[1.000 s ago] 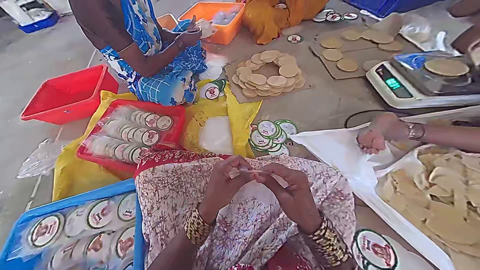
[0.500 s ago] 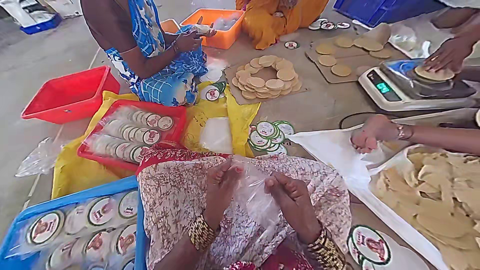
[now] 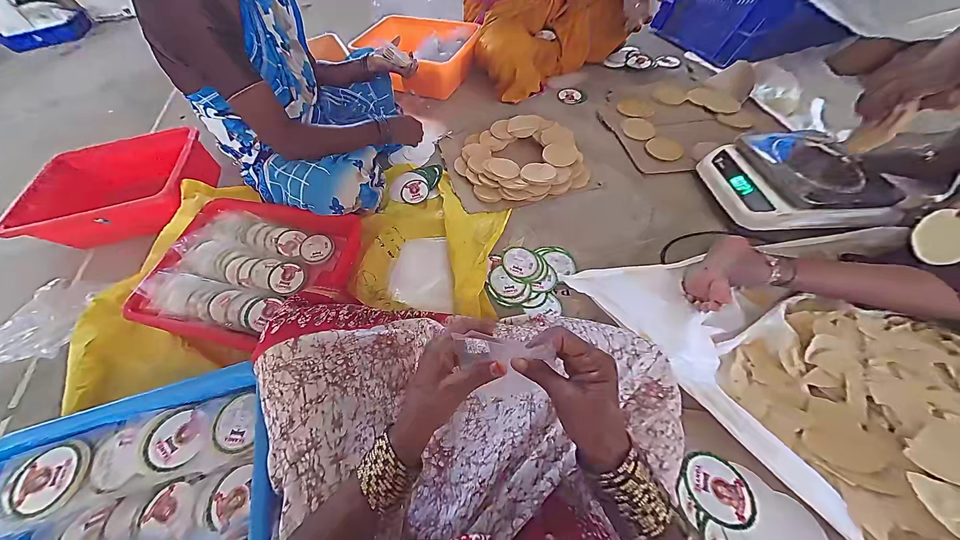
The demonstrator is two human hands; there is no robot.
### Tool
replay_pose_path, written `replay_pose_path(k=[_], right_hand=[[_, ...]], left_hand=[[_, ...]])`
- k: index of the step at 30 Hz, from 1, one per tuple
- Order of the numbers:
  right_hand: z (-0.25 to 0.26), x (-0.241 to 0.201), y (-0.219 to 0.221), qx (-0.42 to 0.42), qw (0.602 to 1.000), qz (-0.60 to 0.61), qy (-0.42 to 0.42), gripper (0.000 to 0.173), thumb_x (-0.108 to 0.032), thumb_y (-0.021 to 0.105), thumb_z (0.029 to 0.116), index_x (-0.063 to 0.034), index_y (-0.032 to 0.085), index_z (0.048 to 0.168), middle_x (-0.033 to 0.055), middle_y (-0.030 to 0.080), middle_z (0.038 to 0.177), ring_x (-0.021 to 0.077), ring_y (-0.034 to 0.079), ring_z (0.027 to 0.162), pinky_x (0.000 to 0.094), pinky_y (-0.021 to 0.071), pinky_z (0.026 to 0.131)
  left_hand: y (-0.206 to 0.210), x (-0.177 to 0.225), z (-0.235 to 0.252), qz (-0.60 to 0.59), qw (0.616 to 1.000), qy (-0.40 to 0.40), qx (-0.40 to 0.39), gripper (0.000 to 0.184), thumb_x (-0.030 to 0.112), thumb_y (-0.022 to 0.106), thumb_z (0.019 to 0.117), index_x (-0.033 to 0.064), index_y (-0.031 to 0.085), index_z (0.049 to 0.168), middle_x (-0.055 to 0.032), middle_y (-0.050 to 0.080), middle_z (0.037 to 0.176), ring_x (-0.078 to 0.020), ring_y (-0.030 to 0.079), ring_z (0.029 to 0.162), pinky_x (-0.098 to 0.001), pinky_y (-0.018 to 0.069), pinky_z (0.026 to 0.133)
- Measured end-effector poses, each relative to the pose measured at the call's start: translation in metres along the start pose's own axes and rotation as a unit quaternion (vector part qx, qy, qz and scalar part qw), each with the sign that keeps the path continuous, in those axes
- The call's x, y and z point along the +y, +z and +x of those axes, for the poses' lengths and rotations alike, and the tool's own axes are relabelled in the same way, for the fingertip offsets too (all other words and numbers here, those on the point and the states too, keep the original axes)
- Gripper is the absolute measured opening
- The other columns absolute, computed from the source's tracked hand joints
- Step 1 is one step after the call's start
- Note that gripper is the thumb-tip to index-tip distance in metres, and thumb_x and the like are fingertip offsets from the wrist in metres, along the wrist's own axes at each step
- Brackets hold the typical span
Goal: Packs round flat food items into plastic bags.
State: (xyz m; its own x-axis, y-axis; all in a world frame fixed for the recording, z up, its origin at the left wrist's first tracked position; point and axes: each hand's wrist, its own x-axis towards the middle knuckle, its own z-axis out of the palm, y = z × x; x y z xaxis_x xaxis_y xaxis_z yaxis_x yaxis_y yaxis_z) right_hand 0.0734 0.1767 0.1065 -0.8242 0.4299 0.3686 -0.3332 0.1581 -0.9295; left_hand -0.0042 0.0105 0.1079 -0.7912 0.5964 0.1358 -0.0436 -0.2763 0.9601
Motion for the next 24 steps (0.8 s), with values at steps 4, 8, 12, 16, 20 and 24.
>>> replay_pose_path(k=[4,8,12,16,20,24], right_hand=[[0.012,0.019,-0.002,-0.025,0.994,0.066,0.078,0.010,-0.028,0.079,0.0874,-0.0194,0.073,0.086,-0.0122,0.072,0.083,-0.0008,0.068,0.080,0.0203,0.0578,0.076],[0.056,0.059,-0.019,0.005,0.987,0.002,0.158,0.019,-0.019,0.053,0.1017,-0.0086,0.066,0.092,-0.0050,0.071,0.085,0.0050,0.068,0.082,0.0268,0.0575,0.080],[0.117,0.128,-0.039,-0.001,0.939,-0.275,0.204,0.029,-0.025,0.064,0.0995,0.0021,0.070,0.107,0.0117,0.072,0.095,0.0189,0.069,0.088,0.0411,0.0547,0.083],[0.153,0.172,-0.036,-0.162,0.832,-0.454,0.275,0.050,-0.030,0.069,0.0978,0.0055,0.062,0.132,0.0262,0.063,0.133,0.0394,0.059,0.127,0.0541,0.0427,0.110],[0.154,0.199,-0.017,-0.237,0.734,-0.575,0.272,0.056,-0.034,0.068,0.0977,0.0050,0.059,0.137,0.0266,0.055,0.143,0.0442,0.050,0.135,0.0570,0.0415,0.111],[0.150,0.206,-0.019,-0.243,0.715,-0.610,0.242,0.041,-0.026,0.053,0.1059,0.0043,0.062,0.132,0.0255,0.058,0.139,0.0430,0.055,0.131,0.0561,0.0451,0.106]], left_hand=[[-0.006,-0.016,0.011,0.041,0.999,-0.005,0.029,0.010,0.002,0.065,0.0947,0.0021,0.073,0.100,0.0032,0.075,0.092,-0.0030,0.070,0.089,-0.0245,0.0584,0.086],[-0.036,-0.025,0.057,0.139,0.983,0.062,0.098,0.006,0.005,0.071,0.0892,0.0012,0.070,0.094,0.0044,0.072,0.085,-0.0018,0.068,0.082,-0.0238,0.0583,0.081],[-0.078,-0.057,0.098,0.230,0.956,0.121,0.134,0.014,0.012,0.070,0.0929,-0.0016,0.072,0.092,-0.0001,0.071,0.086,-0.0008,0.066,0.084,-0.0218,0.0558,0.083],[-0.094,-0.089,0.108,0.188,0.956,0.034,0.224,0.011,0.011,0.068,0.0940,0.0003,0.070,0.093,0.0023,0.071,0.083,0.0005,0.066,0.077,-0.0196,0.0560,0.077],[-0.094,-0.088,0.122,0.131,0.957,-0.017,0.258,0.009,0.009,0.067,0.0937,0.0004,0.070,0.095,0.0015,0.071,0.084,-0.0014,0.066,0.077,-0.0213,0.0561,0.077],[-0.093,-0.089,0.127,0.091,0.958,-0.022,0.272,0.006,0.005,0.067,0.0936,0.0000,0.070,0.096,0.0016,0.072,0.082,-0.0018,0.066,0.075,-0.0210,0.0562,0.075]])
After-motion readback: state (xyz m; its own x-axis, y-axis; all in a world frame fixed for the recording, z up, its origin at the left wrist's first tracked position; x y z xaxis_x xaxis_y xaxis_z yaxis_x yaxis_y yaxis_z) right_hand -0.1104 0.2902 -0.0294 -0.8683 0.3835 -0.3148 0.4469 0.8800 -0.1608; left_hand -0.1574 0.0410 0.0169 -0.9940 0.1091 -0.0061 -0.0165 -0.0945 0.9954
